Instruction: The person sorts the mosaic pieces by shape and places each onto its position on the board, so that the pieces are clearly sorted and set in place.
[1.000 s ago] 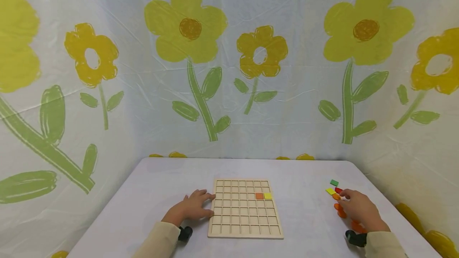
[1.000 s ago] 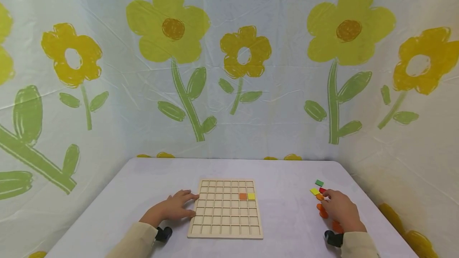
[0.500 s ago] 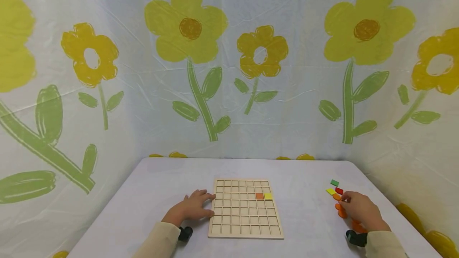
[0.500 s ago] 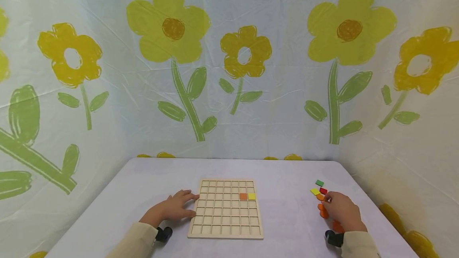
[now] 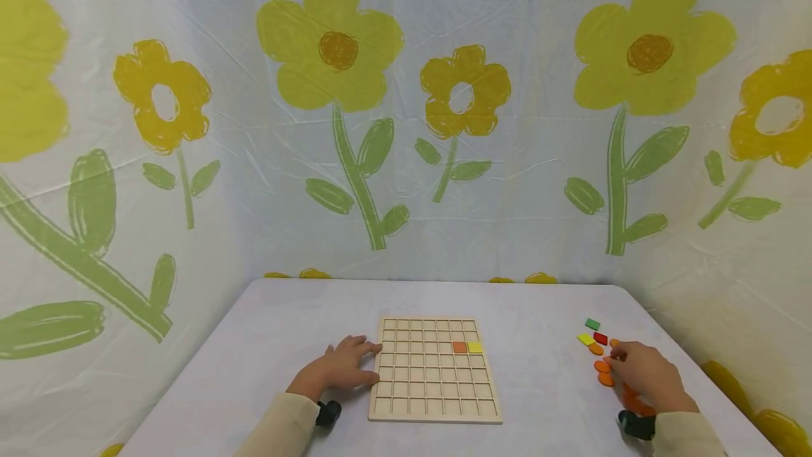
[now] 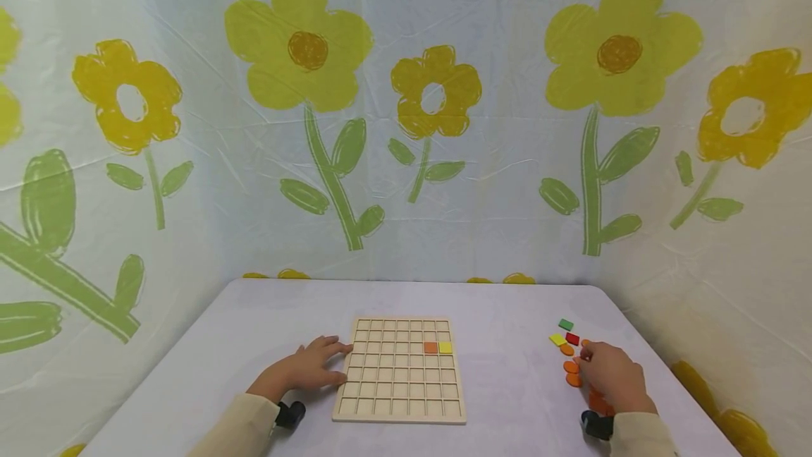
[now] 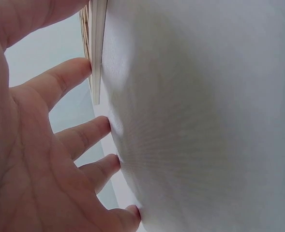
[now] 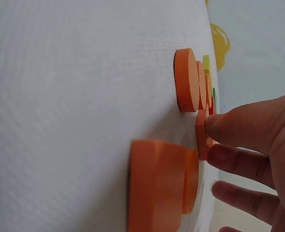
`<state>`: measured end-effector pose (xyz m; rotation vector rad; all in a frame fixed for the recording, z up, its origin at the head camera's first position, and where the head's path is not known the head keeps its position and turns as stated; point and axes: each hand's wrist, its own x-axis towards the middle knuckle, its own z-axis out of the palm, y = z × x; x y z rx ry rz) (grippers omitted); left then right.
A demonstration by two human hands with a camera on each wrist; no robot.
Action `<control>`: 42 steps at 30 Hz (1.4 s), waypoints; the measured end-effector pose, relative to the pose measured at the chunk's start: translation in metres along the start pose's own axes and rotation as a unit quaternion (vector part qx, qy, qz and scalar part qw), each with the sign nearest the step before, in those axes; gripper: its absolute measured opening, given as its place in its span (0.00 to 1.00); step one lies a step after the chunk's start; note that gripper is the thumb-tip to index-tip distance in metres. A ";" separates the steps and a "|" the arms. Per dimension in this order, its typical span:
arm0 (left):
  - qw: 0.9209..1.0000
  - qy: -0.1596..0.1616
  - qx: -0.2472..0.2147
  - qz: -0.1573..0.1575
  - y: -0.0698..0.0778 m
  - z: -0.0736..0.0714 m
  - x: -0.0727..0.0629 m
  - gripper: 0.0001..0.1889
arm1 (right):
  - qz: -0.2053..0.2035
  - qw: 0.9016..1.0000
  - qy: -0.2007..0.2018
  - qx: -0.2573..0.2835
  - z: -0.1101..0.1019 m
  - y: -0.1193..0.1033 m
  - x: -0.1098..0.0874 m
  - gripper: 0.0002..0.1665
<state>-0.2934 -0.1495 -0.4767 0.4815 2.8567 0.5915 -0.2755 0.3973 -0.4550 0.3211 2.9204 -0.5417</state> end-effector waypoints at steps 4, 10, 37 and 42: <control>1.000 0.000 0.000 0.001 0.000 -0.001 0.000 0.32 | 0.003 1.000 -0.004 -0.010 -0.002 0.001 -0.001 0.27; 1.000 -0.001 0.001 -0.001 0.001 -0.002 0.000 0.32 | 0.003 1.000 -0.002 -0.018 -0.002 0.001 0.000 0.30; 1.000 -0.007 0.001 -0.009 0.000 -0.001 0.001 0.32 | -0.062 0.997 0.042 -0.021 0.001 -0.033 0.003 0.29; 1.000 -0.006 0.003 -0.007 0.000 -0.001 0.001 0.32 | -0.088 0.995 0.053 -0.005 0.002 -0.049 -0.002 0.25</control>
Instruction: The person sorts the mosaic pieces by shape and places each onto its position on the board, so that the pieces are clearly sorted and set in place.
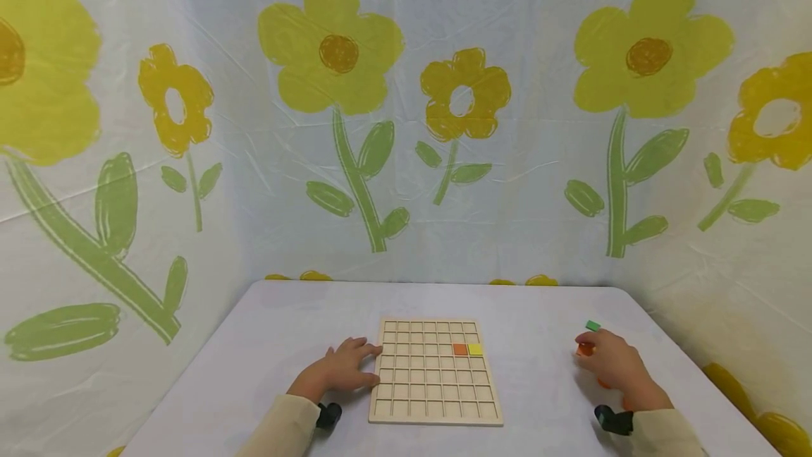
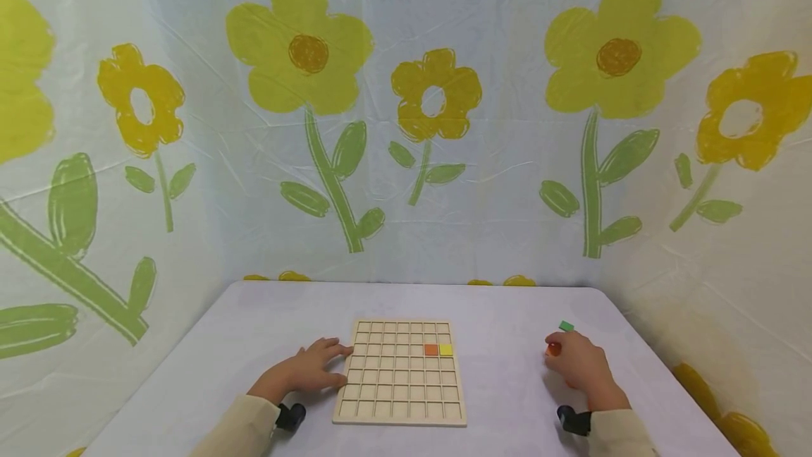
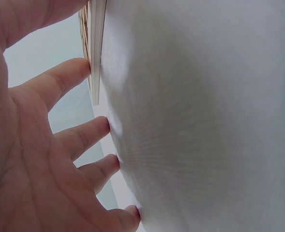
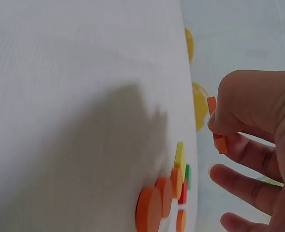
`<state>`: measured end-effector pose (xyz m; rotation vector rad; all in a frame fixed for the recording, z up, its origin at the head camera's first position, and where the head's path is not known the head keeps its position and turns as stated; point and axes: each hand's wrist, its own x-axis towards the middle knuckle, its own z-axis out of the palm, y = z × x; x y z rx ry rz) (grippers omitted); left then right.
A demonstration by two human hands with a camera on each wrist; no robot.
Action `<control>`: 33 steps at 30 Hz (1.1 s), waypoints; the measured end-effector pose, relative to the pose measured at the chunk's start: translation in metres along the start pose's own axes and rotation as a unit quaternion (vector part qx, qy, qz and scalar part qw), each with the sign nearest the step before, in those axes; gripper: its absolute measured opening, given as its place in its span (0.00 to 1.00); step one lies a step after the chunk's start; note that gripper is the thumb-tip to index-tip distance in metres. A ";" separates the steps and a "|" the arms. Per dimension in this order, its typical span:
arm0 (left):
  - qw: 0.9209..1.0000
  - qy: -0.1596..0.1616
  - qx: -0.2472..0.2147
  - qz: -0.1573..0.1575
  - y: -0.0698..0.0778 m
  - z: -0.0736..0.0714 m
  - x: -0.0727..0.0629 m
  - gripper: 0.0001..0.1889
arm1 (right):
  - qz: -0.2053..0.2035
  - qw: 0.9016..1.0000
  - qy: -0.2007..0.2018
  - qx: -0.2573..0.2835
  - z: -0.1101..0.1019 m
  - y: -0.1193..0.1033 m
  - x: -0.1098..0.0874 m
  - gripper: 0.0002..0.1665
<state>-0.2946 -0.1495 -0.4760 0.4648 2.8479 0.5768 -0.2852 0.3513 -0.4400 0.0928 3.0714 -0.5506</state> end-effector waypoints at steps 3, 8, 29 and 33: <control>1.000 0.000 -0.001 0.002 0.000 0.000 -0.001 0.32 | -0.016 1.000 0.007 0.014 0.000 -0.011 -0.002 0.24; 1.000 0.002 -0.003 0.006 0.000 -0.001 -0.002 0.32 | -0.074 0.996 0.042 0.002 0.005 -0.023 -0.001 0.21; 1.000 0.005 0.002 0.009 0.000 0.000 0.000 0.33 | -0.078 0.996 0.033 0.033 0.034 -0.065 0.009 0.20; 1.000 0.002 0.002 0.007 0.001 -0.001 -0.001 0.33 | -0.080 0.996 0.033 0.031 0.040 -0.073 0.010 0.20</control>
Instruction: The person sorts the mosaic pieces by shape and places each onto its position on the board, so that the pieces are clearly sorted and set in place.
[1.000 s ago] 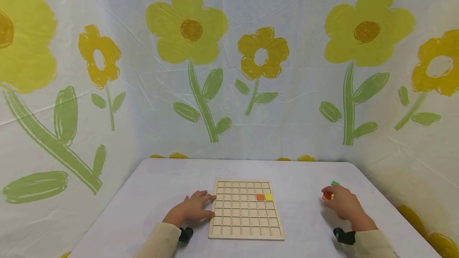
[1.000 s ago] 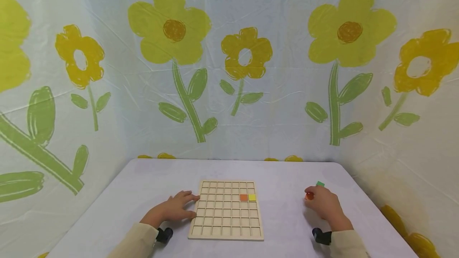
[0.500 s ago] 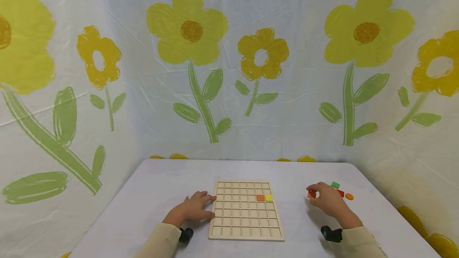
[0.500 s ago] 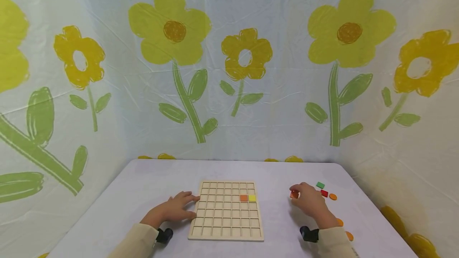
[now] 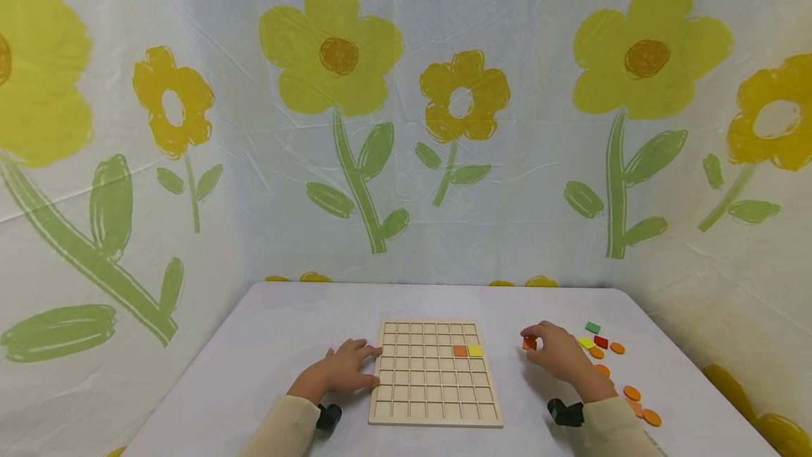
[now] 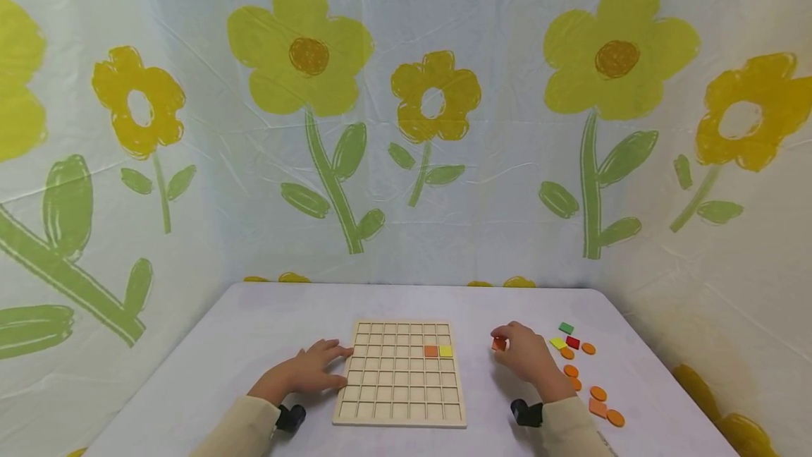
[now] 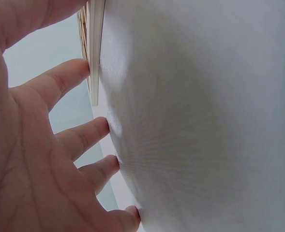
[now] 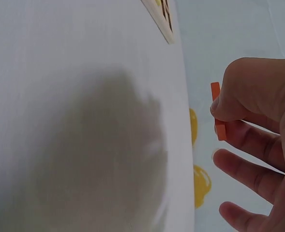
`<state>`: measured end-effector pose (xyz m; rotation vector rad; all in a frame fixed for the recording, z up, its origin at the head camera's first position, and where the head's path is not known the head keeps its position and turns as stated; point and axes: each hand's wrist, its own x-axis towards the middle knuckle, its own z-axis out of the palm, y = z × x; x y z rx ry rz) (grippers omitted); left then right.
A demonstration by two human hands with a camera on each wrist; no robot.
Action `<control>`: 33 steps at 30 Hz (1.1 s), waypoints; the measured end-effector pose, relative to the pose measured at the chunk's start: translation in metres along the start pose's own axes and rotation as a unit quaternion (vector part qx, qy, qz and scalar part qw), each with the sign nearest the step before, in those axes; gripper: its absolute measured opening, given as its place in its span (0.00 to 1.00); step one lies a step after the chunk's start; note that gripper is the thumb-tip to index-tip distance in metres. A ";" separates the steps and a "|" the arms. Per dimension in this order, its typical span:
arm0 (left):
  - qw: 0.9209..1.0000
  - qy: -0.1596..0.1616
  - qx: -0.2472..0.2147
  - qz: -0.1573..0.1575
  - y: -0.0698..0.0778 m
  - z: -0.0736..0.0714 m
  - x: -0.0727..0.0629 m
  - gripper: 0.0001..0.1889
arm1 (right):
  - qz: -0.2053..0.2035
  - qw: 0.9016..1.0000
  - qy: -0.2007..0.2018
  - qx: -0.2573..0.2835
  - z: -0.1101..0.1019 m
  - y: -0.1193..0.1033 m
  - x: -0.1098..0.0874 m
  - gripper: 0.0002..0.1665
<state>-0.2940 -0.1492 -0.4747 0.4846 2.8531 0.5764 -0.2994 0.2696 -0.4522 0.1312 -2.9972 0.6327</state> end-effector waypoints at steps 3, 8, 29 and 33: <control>1.000 0.000 -0.002 0.000 0.000 0.000 0.000 0.33 | 0.002 1.000 0.001 0.003 0.004 -0.006 0.002 0.20; 1.000 -0.001 0.000 -0.004 0.000 0.001 0.001 0.32 | -0.011 1.000 0.004 0.006 0.009 -0.017 0.005 0.20; 1.000 0.000 -0.005 -0.004 -0.001 0.001 0.000 0.33 | -0.073 0.997 0.004 0.023 0.030 -0.063 0.013 0.16; 1.000 0.000 -0.006 -0.002 -0.001 0.001 -0.001 0.33 | -0.090 0.996 0.003 0.020 0.034 -0.071 0.015 0.15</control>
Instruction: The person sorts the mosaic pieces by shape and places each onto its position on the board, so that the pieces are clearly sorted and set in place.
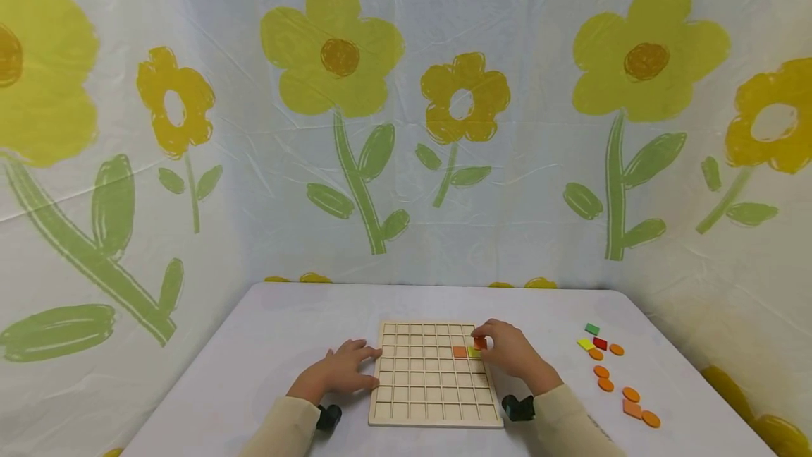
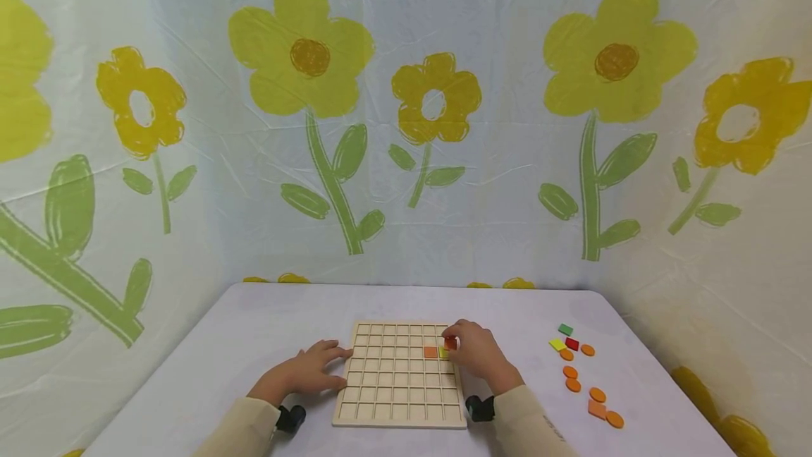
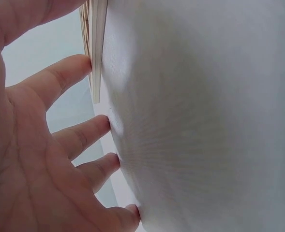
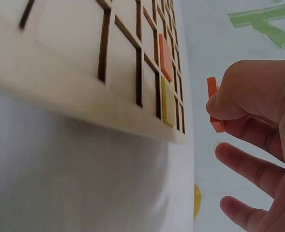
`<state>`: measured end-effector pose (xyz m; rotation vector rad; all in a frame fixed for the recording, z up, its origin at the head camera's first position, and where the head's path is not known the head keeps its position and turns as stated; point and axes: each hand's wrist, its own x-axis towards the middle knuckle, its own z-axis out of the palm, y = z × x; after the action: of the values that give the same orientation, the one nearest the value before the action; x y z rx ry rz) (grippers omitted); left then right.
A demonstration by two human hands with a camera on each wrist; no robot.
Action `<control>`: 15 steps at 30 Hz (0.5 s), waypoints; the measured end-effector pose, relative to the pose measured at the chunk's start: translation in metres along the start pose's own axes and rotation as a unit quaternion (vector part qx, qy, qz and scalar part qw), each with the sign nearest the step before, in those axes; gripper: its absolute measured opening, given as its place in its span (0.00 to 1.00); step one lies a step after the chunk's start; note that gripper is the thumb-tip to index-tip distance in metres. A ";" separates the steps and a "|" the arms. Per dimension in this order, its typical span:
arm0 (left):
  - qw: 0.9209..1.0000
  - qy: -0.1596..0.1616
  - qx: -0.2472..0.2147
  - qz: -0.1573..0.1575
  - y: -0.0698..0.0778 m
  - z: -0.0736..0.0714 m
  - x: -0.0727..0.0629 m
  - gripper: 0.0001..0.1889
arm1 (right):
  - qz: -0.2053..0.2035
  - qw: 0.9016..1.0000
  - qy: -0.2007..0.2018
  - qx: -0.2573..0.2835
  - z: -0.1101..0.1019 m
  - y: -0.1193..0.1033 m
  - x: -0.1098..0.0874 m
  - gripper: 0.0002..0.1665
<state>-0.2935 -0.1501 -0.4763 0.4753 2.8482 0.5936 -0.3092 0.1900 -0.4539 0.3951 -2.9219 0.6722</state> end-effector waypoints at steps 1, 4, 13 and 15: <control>1.000 0.000 0.000 0.000 0.000 0.000 0.000 0.33 | -0.007 1.000 -0.001 -0.001 0.001 -0.002 0.001 0.15; 1.000 -0.001 0.000 -0.002 0.000 0.000 0.000 0.33 | -0.020 1.000 -0.001 -0.001 0.003 -0.007 0.003 0.15; 1.000 -0.001 -0.002 0.003 -0.002 0.000 0.000 0.33 | -0.042 0.999 -0.014 0.005 0.013 -0.019 0.007 0.15; 1.000 0.000 -0.003 0.005 -0.002 0.000 0.000 0.33 | -0.048 0.999 -0.013 0.007 0.015 -0.020 0.008 0.15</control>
<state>-0.2939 -0.1518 -0.4775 0.4883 2.8444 0.6025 -0.3123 0.1638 -0.4579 0.5448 -2.9026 0.6785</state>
